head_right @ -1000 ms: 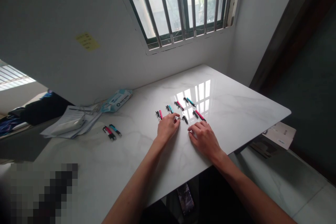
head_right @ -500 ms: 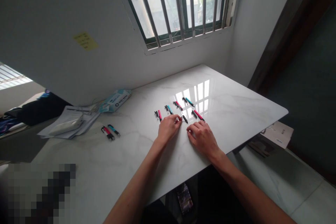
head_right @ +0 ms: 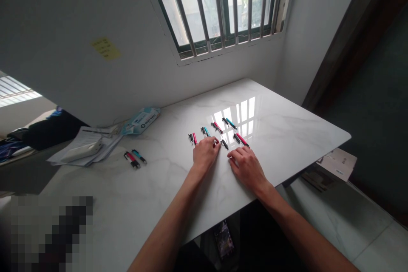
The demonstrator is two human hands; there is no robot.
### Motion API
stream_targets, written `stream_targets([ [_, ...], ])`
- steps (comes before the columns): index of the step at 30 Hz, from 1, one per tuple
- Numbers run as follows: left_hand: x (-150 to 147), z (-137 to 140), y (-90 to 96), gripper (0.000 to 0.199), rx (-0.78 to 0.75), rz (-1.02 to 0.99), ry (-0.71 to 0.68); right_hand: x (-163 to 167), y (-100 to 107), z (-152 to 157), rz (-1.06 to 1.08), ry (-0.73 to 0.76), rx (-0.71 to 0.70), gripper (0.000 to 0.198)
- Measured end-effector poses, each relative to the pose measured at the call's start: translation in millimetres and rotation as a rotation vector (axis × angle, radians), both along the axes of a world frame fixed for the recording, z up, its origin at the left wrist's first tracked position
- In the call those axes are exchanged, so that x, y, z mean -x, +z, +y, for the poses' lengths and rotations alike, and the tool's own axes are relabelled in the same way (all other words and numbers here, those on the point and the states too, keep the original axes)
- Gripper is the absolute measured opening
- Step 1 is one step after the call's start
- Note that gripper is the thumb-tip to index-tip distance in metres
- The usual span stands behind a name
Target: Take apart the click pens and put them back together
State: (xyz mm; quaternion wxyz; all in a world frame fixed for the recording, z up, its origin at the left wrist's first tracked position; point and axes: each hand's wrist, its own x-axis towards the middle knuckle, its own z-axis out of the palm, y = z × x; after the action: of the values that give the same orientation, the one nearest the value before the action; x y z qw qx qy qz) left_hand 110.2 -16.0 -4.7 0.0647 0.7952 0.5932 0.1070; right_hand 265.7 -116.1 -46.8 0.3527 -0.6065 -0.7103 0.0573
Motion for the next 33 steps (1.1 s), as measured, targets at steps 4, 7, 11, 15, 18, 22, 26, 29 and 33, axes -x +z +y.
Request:
stream_targets([
  [4,-1.8,-0.6,-1.6,0.017,-0.005,-0.020,-0.002,0.1,-0.2,-0.2,-0.007,-0.003,-0.004,0.015],
  [7,-1.7,-1.7,-3.2,0.018,0.003,-0.053,-0.019,0.2,-0.2,-0.3,-0.006,-0.004,-0.004,0.014],
  [11,-1.4,-2.6,-5.1,0.018,0.004,-0.085,-0.033,-0.4,-1.6,0.4,-0.010,0.001,-0.011,0.015],
  [15,-1.4,-2.4,-5.9,0.019,0.013,-0.107,-0.043,-2.0,-3.6,1.1,-0.007,0.011,-0.016,0.016],
  [18,-2.1,-2.3,-5.9,0.020,0.023,-0.119,-0.052,-3.3,-4.4,1.3,0.008,0.016,-0.023,0.016],
  [22,-3.1,-2.7,-6.5,0.019,0.029,-0.138,-0.055,-4.4,-5.8,1.8,0.015,0.019,-0.040,0.017],
  [26,-1.7,-4.7,-1.8,0.017,0.030,-0.241,-0.082,-5.4,-7.2,1.6,0.015,0.004,-0.064,0.015],
  [29,1.7,-8.8,8.1,0.024,0.021,-0.478,-0.134,-6.3,-5.6,0.4,0.049,0.003,-0.126,0.012],
  [33,7.8,-20.0,19.7,0.044,0.190,-0.887,-0.252,-1.9,3.6,-3.5,0.209,-0.011,-0.206,0.010],
])
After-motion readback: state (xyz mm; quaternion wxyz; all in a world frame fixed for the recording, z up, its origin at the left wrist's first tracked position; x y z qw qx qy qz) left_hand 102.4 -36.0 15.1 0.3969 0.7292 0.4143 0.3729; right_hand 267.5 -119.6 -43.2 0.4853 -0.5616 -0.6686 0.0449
